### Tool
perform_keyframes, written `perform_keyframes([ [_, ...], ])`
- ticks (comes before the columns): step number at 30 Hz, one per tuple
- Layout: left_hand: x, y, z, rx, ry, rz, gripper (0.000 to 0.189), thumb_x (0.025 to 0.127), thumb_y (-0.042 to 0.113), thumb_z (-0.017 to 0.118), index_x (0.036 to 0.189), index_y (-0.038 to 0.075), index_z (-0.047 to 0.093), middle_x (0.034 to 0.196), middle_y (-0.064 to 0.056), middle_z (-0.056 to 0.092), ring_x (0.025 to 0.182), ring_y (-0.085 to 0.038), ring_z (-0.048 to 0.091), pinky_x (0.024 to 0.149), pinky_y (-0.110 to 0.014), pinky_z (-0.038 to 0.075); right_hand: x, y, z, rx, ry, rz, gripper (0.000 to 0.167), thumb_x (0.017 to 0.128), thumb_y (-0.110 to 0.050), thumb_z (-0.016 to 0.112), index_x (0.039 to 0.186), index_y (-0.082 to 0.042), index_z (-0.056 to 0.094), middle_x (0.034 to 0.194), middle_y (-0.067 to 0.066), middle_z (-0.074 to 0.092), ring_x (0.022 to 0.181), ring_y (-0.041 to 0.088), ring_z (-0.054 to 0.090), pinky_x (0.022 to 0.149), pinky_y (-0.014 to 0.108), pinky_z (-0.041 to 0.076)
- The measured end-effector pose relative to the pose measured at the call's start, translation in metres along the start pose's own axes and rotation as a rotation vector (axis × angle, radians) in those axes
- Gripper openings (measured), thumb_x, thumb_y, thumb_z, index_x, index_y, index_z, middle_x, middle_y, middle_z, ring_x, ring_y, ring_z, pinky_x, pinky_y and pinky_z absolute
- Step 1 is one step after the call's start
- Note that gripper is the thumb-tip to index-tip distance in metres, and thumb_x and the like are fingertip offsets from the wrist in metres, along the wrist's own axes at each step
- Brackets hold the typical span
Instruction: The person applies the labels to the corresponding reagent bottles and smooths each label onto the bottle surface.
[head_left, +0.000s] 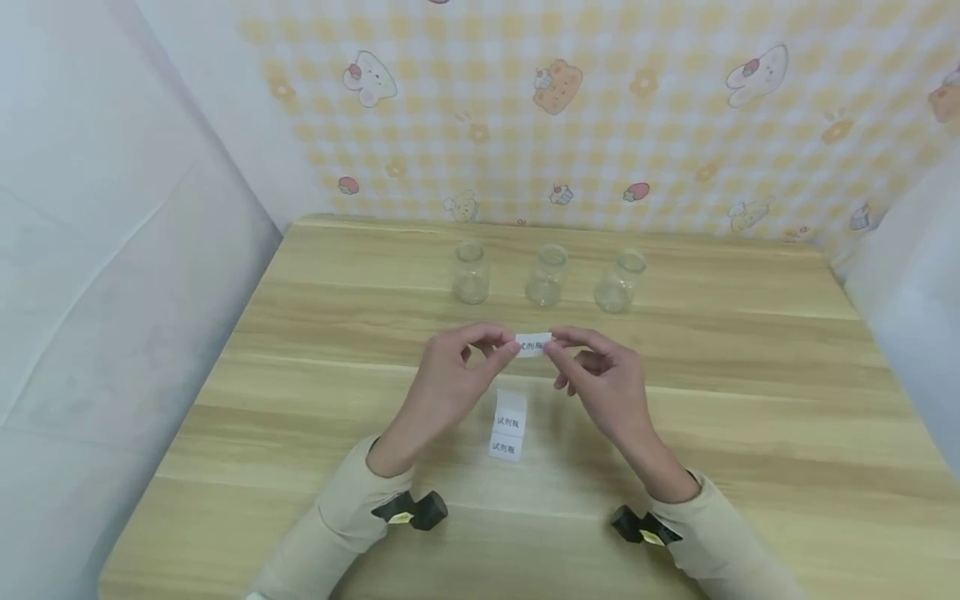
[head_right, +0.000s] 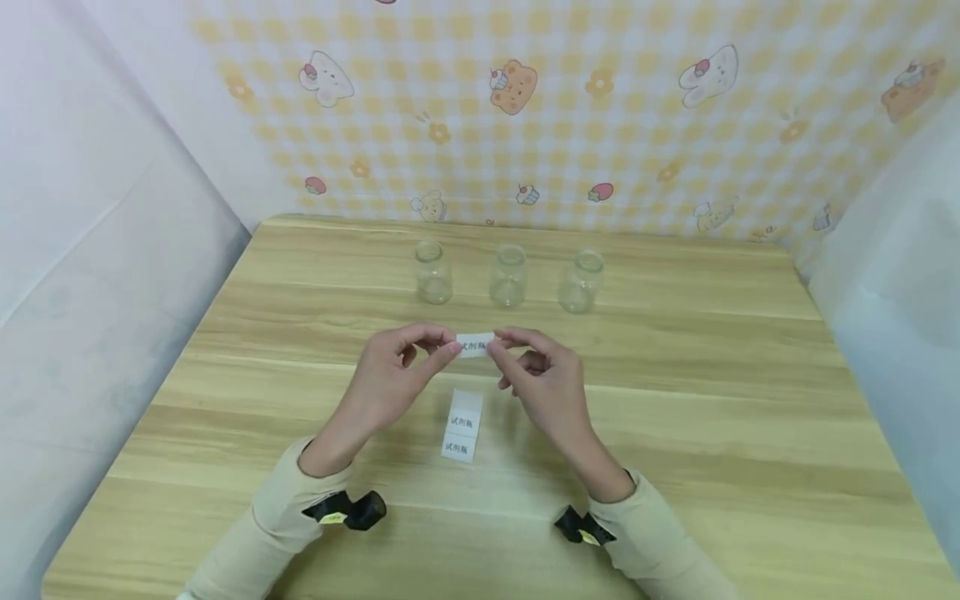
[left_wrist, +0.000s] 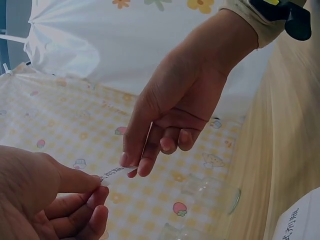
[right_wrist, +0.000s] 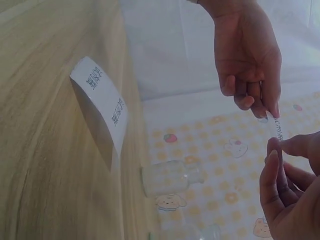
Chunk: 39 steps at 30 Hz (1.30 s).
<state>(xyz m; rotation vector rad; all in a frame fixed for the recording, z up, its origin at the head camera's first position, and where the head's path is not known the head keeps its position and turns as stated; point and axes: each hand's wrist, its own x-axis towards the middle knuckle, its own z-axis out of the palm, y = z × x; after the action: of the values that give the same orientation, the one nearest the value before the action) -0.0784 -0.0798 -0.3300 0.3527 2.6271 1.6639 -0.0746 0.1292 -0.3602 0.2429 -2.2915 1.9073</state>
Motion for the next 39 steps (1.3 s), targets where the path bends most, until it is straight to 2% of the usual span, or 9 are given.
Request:
perform_keyframes([
  [6,0.009,-0.009,0.001,-0.023,0.030,0.014,0.014,0.097,0.027,0.074,0.103,0.015,0.079,0.091,0.006,0.074,0.091,-0.013,0.064,0.075,-0.036,0.044,0.015,0.012,0.004,-0.019,-0.026,-0.010,0.010,0.093,-0.007,0.077,0.099,0.002,0.077,0.080,0.011,0.075,0.056,0.018,0.066,0.054,0.024,0.053],
  [9,0.018,-0.020,0.003,-0.018,0.053,0.015,0.014,0.096,0.027,0.076,0.101,0.014,0.079,0.091,0.006,0.075,0.089,-0.013,0.064,0.076,-0.034,0.045,0.025,0.021,0.007,-0.028,-0.045,-0.007,0.012,0.094,-0.009,0.077,0.099,0.002,0.077,0.084,0.016,0.075,0.057,0.020,0.067,0.053,0.024,0.052],
  [12,0.029,-0.036,0.005,0.004,0.084,0.036,0.014,0.095,0.027,0.078,0.099,0.013,0.080,0.090,0.005,0.075,0.086,-0.014,0.064,0.074,-0.033,0.046,0.038,0.032,0.011,-0.046,-0.067,-0.003,0.015,0.094,-0.013,0.078,0.100,0.001,0.078,0.086,0.017,0.075,0.058,0.020,0.067,0.052,0.023,0.047],
  [16,0.046,-0.063,0.007,0.028,0.115,0.075,0.014,0.093,0.025,0.079,0.097,0.011,0.080,0.088,0.003,0.076,0.084,-0.016,0.063,0.071,-0.032,0.045,0.052,0.046,0.018,-0.083,-0.087,-0.023,0.017,0.094,-0.016,0.078,0.100,0.000,0.079,0.089,0.015,0.076,0.058,0.019,0.067,0.052,0.023,0.048],
  [20,0.060,-0.088,0.010,0.042,0.116,0.083,0.015,0.095,0.026,0.078,0.098,0.012,0.079,0.089,0.003,0.076,0.086,-0.015,0.063,0.075,-0.032,0.045,0.067,0.059,0.024,-0.130,-0.100,-0.045,0.015,0.094,-0.014,0.079,0.099,0.000,0.079,0.092,0.015,0.076,0.059,0.024,0.068,0.052,0.022,0.048],
  [24,0.071,-0.105,0.013,0.032,0.127,0.087,0.014,0.096,0.025,0.077,0.100,0.011,0.078,0.099,0.000,0.075,0.090,-0.017,0.064,0.078,-0.033,0.047,0.082,0.071,0.029,-0.167,-0.111,-0.057,0.015,0.093,-0.015,0.080,0.098,-0.001,0.080,0.096,0.016,0.076,0.061,0.032,0.070,0.051,0.020,0.048],
  [29,0.081,-0.116,0.017,-0.015,0.156,0.098,0.013,0.094,0.022,0.079,0.098,0.010,0.078,0.116,-0.006,0.074,0.106,-0.023,0.066,0.087,-0.044,0.051,0.092,0.081,0.031,-0.161,-0.118,-0.074,0.013,0.092,-0.011,0.080,0.096,0.001,0.080,0.103,0.018,0.076,0.063,0.036,0.071,0.054,0.023,0.054],
  [34,0.089,-0.120,0.021,-0.005,0.172,0.120,0.016,0.093,0.025,0.080,0.098,0.010,0.080,0.134,-0.007,0.069,0.131,-0.031,0.057,0.100,-0.056,0.051,0.097,0.082,0.029,-0.230,-0.088,-0.055,0.018,0.092,-0.014,0.081,0.097,0.003,0.080,0.118,0.018,0.072,0.062,0.027,0.071,0.058,0.020,0.054],
  [39,0.095,-0.124,0.025,-0.006,0.172,0.146,0.017,0.092,0.026,0.080,0.098,0.010,0.080,0.141,-0.007,0.064,0.135,-0.033,0.054,0.110,-0.056,0.044,0.101,0.080,0.025,-0.260,-0.065,-0.019,0.021,0.092,-0.017,0.081,0.098,0.004,0.080,0.134,0.016,0.067,0.062,0.029,0.072,0.060,0.016,0.052],
])
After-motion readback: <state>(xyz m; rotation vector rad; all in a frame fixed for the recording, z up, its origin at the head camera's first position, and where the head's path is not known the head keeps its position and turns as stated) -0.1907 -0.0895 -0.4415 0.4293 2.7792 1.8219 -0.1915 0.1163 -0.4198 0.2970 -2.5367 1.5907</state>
